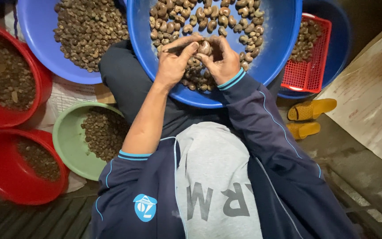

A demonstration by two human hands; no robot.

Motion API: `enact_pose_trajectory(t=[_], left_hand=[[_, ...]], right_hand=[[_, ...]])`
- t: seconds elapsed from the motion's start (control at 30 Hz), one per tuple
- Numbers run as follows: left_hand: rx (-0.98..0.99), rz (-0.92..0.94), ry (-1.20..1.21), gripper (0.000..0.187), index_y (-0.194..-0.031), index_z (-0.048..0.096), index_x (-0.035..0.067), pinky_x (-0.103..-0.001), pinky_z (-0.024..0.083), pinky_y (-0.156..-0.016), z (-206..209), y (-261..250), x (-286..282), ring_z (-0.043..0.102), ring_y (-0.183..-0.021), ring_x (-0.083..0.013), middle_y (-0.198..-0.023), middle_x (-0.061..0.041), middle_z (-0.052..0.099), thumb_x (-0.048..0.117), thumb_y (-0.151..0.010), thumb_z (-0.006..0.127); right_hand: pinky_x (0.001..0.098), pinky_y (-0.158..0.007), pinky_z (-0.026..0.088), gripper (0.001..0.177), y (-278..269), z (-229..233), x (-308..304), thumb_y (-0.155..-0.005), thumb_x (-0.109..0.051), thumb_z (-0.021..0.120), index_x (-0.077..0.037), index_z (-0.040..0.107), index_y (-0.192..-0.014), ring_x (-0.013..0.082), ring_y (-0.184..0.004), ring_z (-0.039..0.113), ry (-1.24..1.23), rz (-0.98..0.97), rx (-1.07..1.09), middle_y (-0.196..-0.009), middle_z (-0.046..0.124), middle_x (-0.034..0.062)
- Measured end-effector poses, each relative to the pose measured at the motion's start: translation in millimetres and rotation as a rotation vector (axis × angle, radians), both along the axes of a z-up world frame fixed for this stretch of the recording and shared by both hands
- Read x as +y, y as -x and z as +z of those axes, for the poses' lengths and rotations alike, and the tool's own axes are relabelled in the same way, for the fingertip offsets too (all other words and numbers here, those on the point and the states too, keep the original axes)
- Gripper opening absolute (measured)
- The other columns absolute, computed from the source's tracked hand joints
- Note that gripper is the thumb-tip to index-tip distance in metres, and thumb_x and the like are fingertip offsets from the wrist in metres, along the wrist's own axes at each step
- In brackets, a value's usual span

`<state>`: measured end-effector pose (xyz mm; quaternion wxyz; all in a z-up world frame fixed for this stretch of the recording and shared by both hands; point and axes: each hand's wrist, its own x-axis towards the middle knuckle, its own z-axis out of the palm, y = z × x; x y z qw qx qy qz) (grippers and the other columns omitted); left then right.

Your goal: Manually peeling the skin off cashew nuts using a small hand tool while sitting on the floor.

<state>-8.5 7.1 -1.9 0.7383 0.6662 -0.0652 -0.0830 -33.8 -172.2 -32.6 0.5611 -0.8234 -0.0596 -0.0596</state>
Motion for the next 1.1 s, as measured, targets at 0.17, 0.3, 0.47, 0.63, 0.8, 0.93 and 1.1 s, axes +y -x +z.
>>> enact_pose_trajectory(t=[0.17, 0.3, 0.47, 0.63, 0.8, 0.93, 1.1], left_hand=[[0.043, -0.062, 0.1, 0.017, -0.117, 0.072, 0.001, -0.03, 0.057, -0.102, 3.6, 1.4, -0.5, 0.069, -0.11, -0.0184, -0.119, -0.007, 0.073, 0.006, -0.102, 0.066], [0.099, -0.058, 0.21, 0.018, -0.12, 0.072, 0.003, -0.029, 0.06, -0.102, -2.0, 0.9, 0.6, 0.071, -0.108, -0.0174, -0.118, -0.007, 0.074, 0.007, -0.103, 0.067], [0.073, -0.066, 0.178, 0.02, -0.121, 0.07, 0.0, -0.03, 0.06, -0.1, -3.0, 1.1, 0.5, 0.071, -0.106, -0.0194, -0.117, -0.01, 0.074, 0.005, -0.102, 0.065], [0.032, -0.08, 0.138, 0.018, -0.12, 0.071, 0.002, -0.029, 0.056, -0.104, -2.2, 1.9, -0.2, 0.067, -0.111, -0.0171, -0.122, -0.006, 0.071, 0.002, -0.103, 0.064], [0.007, -0.092, 0.122, 0.016, -0.117, 0.071, 0.001, -0.033, 0.053, -0.11, 3.3, 0.2, -0.4, 0.066, -0.119, -0.0212, -0.124, -0.006, 0.07, 0.007, -0.103, 0.064], [-0.003, -0.092, 0.132, 0.017, -0.117, 0.072, -0.002, -0.032, 0.053, -0.109, 4.9, 1.6, -1.3, 0.063, -0.123, -0.0233, -0.13, -0.009, 0.067, 0.004, -0.103, 0.065], [0.031, -0.055, 0.184, 0.018, -0.121, 0.071, 0.0, -0.03, 0.055, -0.107, 6.5, 3.2, -1.6, 0.066, -0.119, -0.0193, -0.129, -0.006, 0.07, 0.005, -0.104, 0.066]], right_hand=[[0.0237, -0.066, 0.052, 0.042, 0.1, 5.5, 1.7, -0.09, 0.002, 0.083, 0.001, 0.059, -0.123, 0.0116, -0.074, 0.06, -0.045, -0.021, 0.035, -0.097, 0.071, 0.0077], [0.0235, -0.065, 0.051, 0.041, 0.0, 11.8, 3.9, -0.09, 0.0, 0.085, 0.0, 0.06, -0.123, 0.0118, -0.073, 0.059, -0.049, -0.023, 0.028, -0.096, 0.071, 0.0071], [0.0259, -0.064, 0.052, 0.041, -1.3, 13.8, 3.8, -0.088, -0.001, 0.086, 0.002, 0.063, -0.121, 0.0144, -0.071, 0.06, 0.014, -0.023, -0.013, -0.098, 0.07, 0.0098], [0.0242, -0.066, 0.05, 0.031, -1.8, 13.1, 1.0, -0.093, 0.001, 0.078, 0.002, 0.064, -0.121, 0.0119, -0.074, 0.058, -0.065, 0.012, 0.064, -0.098, 0.07, 0.0082], [0.0289, -0.076, 0.062, 0.041, -3.1, -4.6, -10.2, -0.104, -0.016, 0.063, -0.002, 0.056, -0.141, 0.0177, -0.089, 0.069, -0.671, 0.121, 0.528, -0.111, 0.066, 0.0087], [0.03, -0.082, 0.064, 0.044, -5.7, 0.9, -11.3, -0.104, -0.018, 0.063, -0.002, 0.054, -0.143, 0.0209, -0.092, 0.073, -0.801, 0.126, 0.597, -0.112, 0.07, 0.0132], [0.032, -0.083, 0.064, 0.047, -6.9, -9.3, -15.6, -0.106, -0.01, 0.059, -0.003, 0.043, -0.151, 0.0235, -0.094, 0.073, -0.916, 0.166, 0.561, -0.12, 0.067, 0.0165]])
